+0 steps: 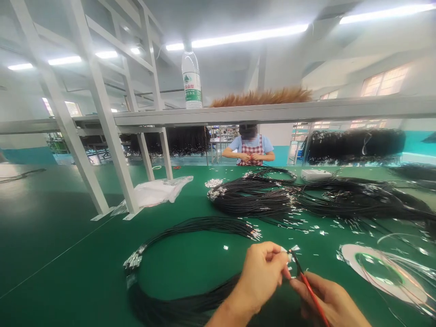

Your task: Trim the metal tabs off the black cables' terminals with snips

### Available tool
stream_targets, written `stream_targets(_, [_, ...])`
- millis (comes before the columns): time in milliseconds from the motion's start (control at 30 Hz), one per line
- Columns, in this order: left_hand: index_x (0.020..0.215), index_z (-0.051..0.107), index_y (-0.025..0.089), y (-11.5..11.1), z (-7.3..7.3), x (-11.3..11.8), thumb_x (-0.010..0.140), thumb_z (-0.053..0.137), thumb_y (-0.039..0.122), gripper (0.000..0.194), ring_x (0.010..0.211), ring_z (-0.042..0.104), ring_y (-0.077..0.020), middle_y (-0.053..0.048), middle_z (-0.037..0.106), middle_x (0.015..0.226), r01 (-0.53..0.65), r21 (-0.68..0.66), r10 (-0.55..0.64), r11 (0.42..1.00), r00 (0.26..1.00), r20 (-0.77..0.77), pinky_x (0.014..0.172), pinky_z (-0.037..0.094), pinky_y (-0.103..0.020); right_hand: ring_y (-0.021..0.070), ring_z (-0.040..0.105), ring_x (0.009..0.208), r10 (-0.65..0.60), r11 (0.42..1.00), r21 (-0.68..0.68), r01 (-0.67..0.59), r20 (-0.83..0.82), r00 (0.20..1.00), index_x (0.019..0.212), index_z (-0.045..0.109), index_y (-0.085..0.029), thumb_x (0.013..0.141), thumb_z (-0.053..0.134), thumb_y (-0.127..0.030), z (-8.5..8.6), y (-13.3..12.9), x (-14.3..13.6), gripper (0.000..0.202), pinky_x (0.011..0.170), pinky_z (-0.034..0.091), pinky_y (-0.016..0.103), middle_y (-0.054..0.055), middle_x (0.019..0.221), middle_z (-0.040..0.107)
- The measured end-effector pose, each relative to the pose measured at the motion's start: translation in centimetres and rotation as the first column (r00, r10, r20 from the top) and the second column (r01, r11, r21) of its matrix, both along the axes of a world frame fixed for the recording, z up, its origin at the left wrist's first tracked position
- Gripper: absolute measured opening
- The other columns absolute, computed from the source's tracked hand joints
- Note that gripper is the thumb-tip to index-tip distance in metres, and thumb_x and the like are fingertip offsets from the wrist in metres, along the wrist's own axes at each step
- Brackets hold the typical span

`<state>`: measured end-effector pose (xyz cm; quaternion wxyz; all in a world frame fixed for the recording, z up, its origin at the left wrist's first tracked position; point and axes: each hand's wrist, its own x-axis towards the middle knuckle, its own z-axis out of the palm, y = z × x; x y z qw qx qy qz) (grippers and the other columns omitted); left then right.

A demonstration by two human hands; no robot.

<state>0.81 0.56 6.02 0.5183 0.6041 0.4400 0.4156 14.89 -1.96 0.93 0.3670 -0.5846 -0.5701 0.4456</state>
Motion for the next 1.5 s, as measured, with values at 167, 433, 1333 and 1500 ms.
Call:
stream_targets(167, [0.069,0.056,0.017,-0.4,-0.2,0.1,0.08,0.048,0.027,0.017,0.054,0.044,-0.0107,-0.001,0.056,0.062,-0.069,0.183,0.09,0.981,0.99,-0.111,0.053,0.033,-0.024,0.0063,0.036,0.032,0.028,0.999,-0.018,-0.029,-0.05,0.998,0.059,0.047,-0.021,0.071,0.058,-0.062,0.0,0.0,0.4,0.044,0.033,0.022,0.019,-0.004,0.043,0.053])
stream_targets(433, [0.067,0.054,0.015,0.1,0.1,-0.9,0.076,0.055,0.029,0.016,0.045,0.037,-0.0064,0.001,0.052,0.056,0.167,-0.164,-0.146,0.972,0.98,0.134,0.049,0.028,-0.022,0.0064,0.035,0.034,0.048,0.999,0.024,-0.047,-0.005,0.999,0.059,0.045,-0.022,0.071,0.06,-0.058,0.2,0.1,0.6,0.041,0.034,0.024,0.02,-0.005,0.043,0.05])
stream_targets(1333, [0.064,0.056,0.017,-1.2,-2.9,1.9,0.076,0.051,0.013,0.014,0.063,0.045,-0.0122,0.001,0.054,0.065,-0.086,0.309,0.146,0.947,0.974,-0.175,0.058,0.031,-0.023,0.0088,0.045,0.039,-0.249,0.96,-0.024,0.277,-0.524,0.815,0.074,0.06,-0.018,0.062,0.075,-0.049,1.3,-0.2,0.2,0.036,0.043,0.03,0.021,-0.002,0.05,0.059])
stream_targets(1500, [0.06,0.053,0.017,-1.2,-2.2,1.1,0.082,0.046,0.021,0.023,0.057,0.04,-0.0107,0.002,0.049,0.059,0.001,0.195,0.026,0.981,0.99,-0.139,0.054,0.029,-0.023,0.0083,0.042,0.037,-0.25,0.958,-0.002,0.288,-0.501,0.829,0.072,0.059,-0.019,0.062,0.074,-0.048,1.8,-0.6,0.1,0.035,0.041,0.029,0.021,-0.003,0.047,0.056])
